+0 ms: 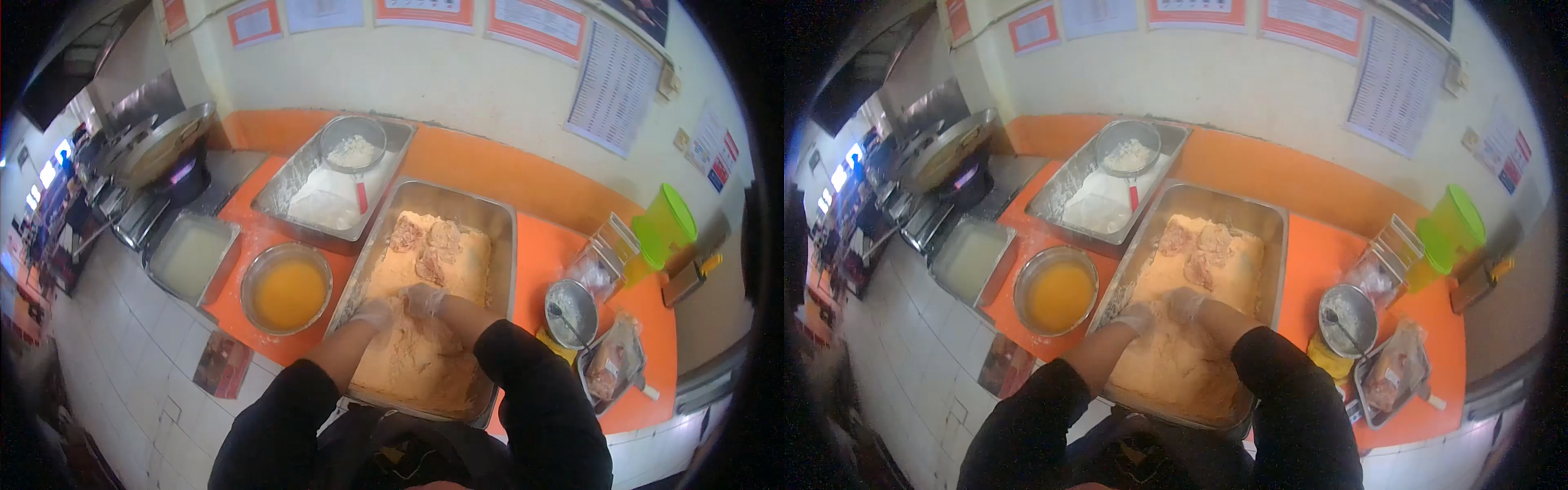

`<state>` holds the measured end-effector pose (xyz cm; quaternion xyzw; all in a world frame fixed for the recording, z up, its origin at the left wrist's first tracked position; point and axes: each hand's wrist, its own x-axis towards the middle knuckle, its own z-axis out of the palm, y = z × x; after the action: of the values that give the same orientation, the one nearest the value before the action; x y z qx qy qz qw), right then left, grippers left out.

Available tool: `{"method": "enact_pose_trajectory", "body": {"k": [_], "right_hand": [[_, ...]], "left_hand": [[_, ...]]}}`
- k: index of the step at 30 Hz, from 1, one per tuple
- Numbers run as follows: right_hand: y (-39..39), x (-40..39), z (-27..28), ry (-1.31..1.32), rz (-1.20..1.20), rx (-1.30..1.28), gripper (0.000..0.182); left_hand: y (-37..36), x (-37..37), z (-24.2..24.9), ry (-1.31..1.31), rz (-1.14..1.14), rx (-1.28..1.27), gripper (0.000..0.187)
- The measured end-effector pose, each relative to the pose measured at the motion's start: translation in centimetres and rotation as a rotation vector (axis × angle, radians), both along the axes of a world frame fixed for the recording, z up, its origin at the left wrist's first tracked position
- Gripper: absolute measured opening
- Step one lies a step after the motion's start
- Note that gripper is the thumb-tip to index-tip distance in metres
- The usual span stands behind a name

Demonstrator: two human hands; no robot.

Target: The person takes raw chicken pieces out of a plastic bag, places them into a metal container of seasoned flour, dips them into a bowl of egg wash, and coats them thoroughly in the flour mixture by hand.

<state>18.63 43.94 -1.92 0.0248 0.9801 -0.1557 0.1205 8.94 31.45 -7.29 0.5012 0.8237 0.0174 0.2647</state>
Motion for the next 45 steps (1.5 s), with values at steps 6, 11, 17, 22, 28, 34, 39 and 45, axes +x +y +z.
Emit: {"method": "enact_pose_trajectory", "body": {"k": [6,11,17,22,28,34,39,45], "right_hand": [[0.2,0.2,-0.9,-0.064,-0.248,-0.076,0.026],[-1.7,0.4,0.1,0.065,-0.304,-0.154,0.023],[-3.6,-0.2,-1.8,0.057,-0.416,-0.03,0.027],[-6.9,-1.4,1.8,-0.047,-0.597,0.142,0.031],[-6.8,-1.3,2.5,-0.078,-0.62,0.119,0.033],[-2.8,0.6,7.5,0.273,-0.783,0.176,0.032],[-1.9,2.9,9.0,0.188,-0.575,0.186,0.031],[-5.6,7.6,4.8,-0.271,-0.119,0.362,0.032]], "left_hand": [[2.9,-0.1,-0.7,0.069,0.143,0.013,0.033],[2.8,-0.4,-3.1,0.017,0.259,0.063,0.03],[1.6,0.5,-1.0,0.167,0.273,0.166,0.028],[1.8,-0.1,-0.5,0.174,0.389,0.215,0.027],[1.4,0.1,1.1,0.161,0.409,0.213,0.029],[0.0,2.1,8.4,0.007,0.588,0.677,0.036],[0.8,0.5,4.8,-0.058,-0.016,0.207,0.049],[-1.6,8.8,8.2,-0.069,-0.287,0.1,0.061]]}}
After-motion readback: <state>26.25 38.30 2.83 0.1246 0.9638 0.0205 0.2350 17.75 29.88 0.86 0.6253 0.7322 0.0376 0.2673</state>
